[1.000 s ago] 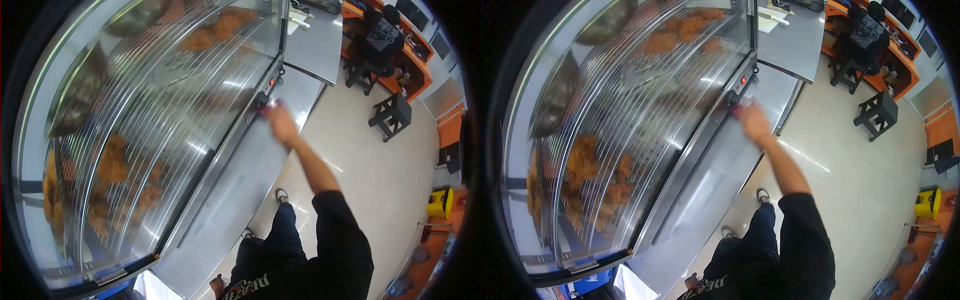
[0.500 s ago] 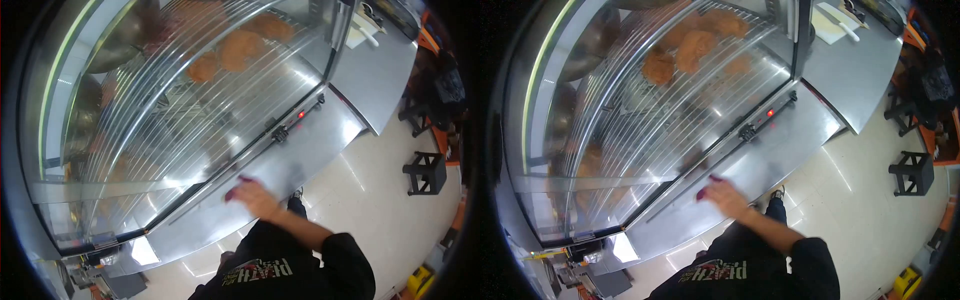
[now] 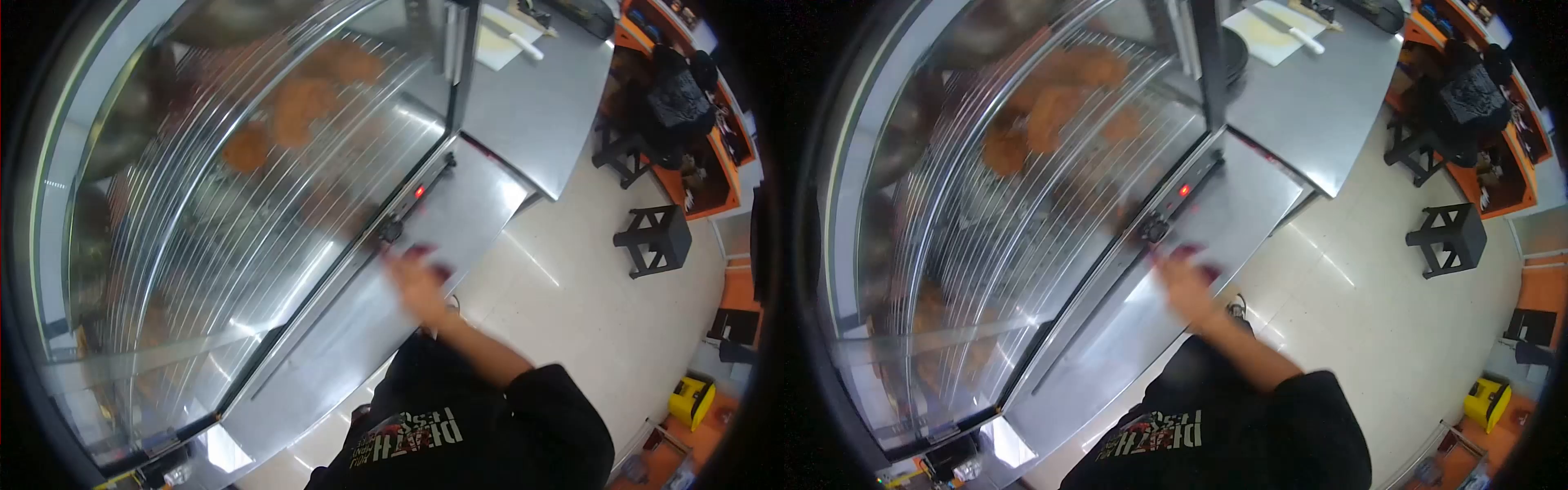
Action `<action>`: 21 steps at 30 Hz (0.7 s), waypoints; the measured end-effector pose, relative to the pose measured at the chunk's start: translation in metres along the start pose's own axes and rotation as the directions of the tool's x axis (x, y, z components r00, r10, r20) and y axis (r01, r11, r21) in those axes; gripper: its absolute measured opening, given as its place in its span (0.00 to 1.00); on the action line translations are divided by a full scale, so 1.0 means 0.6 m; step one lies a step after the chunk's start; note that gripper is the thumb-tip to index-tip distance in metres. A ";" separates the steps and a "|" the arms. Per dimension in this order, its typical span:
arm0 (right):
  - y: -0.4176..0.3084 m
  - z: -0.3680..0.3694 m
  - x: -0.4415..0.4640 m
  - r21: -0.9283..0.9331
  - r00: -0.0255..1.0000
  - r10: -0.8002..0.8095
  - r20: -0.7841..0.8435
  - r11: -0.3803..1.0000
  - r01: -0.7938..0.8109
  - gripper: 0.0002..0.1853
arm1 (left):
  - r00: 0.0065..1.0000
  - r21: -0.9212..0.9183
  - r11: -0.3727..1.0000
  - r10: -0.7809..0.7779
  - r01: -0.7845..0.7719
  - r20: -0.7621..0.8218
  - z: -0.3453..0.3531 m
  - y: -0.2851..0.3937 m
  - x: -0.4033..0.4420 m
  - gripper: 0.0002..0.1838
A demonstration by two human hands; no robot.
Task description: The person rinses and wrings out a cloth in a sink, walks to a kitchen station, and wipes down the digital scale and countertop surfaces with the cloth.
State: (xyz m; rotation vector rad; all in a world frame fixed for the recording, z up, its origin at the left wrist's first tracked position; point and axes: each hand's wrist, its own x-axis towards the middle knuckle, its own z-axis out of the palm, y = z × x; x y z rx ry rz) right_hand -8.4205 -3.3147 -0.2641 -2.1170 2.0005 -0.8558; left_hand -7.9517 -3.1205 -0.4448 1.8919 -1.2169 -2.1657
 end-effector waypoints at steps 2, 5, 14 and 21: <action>-0.073 0.003 -0.033 0.056 0.951 -0.300 0.074 0.953 0.296 0.24 | 1.000 0.122 0.992 -0.010 0.012 -0.019 0.023 0.027 0.014 0.13; 0.029 -0.031 -0.004 0.129 0.965 -0.261 0.032 0.958 0.255 0.21 | 0.999 0.212 0.977 -0.015 0.021 -0.029 0.056 0.072 0.039 0.15; 0.667 -0.350 0.140 -0.181 0.915 0.255 -0.314 0.930 -0.321 0.16 | 0.987 0.242 0.958 0.161 -0.156 0.000 0.225 0.201 0.119 0.23; 0.936 -0.493 -0.168 -0.113 0.526 0.656 -0.542 0.564 -0.818 0.14 | 0.785 0.597 0.545 0.562 -0.588 0.261 0.451 0.399 0.215 0.23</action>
